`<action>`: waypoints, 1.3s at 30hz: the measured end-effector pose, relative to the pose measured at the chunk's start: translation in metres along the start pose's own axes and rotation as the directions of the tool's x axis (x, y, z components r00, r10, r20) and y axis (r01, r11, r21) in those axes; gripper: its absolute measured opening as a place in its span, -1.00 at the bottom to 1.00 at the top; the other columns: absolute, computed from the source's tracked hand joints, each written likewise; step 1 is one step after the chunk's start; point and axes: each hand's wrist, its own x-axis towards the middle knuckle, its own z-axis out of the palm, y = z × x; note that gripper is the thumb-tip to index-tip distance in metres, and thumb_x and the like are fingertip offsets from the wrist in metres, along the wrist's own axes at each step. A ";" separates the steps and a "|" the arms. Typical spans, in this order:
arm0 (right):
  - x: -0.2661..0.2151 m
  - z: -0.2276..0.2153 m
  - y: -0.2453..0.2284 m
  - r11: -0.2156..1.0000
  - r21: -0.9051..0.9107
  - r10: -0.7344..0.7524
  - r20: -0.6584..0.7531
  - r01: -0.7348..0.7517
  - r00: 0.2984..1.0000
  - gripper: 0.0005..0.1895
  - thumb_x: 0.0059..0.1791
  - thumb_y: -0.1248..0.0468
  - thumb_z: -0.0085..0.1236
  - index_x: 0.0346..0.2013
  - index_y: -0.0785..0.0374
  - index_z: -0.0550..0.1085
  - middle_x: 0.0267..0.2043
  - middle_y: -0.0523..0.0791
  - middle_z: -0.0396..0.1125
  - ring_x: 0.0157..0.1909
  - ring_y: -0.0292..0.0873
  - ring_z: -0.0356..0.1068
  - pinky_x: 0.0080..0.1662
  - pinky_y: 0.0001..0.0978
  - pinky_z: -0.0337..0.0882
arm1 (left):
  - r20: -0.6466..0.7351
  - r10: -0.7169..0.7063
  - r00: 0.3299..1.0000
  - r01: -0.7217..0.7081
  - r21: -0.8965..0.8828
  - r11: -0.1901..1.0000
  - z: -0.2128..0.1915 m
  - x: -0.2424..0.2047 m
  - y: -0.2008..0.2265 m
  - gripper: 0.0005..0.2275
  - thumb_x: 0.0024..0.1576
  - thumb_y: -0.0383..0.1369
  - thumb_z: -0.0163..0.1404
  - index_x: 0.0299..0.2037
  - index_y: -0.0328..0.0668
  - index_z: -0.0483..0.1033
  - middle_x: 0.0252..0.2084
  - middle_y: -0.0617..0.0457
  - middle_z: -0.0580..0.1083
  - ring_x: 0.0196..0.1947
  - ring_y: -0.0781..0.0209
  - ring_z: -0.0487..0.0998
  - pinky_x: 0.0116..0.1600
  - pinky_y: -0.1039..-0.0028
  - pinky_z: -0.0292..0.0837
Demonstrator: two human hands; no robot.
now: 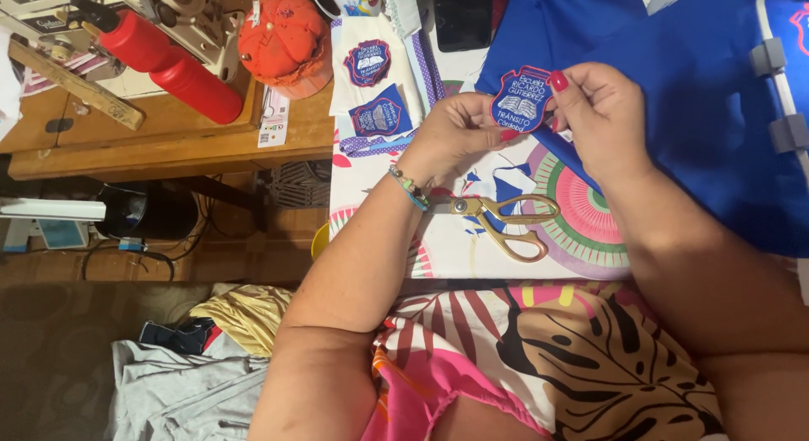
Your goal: Cutting out embroidered patches from a fabric sheet using scissors
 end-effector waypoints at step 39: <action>-0.008 -0.038 0.029 0.558 -0.599 -0.377 0.434 0.575 0.818 -0.74 0.22 0.16 0.23 -0.30 0.20 0.61 -0.27 -0.09 0.49 -0.20 -0.02 0.46 -0.15 -0.23 0.27 | 0.317 0.080 0.945 -0.275 0.635 0.722 0.022 0.001 -0.004 -0.71 0.09 -0.06 0.06 -0.57 0.07 0.66 -0.64 0.28 0.55 -0.62 0.54 0.51 -0.43 0.65 0.34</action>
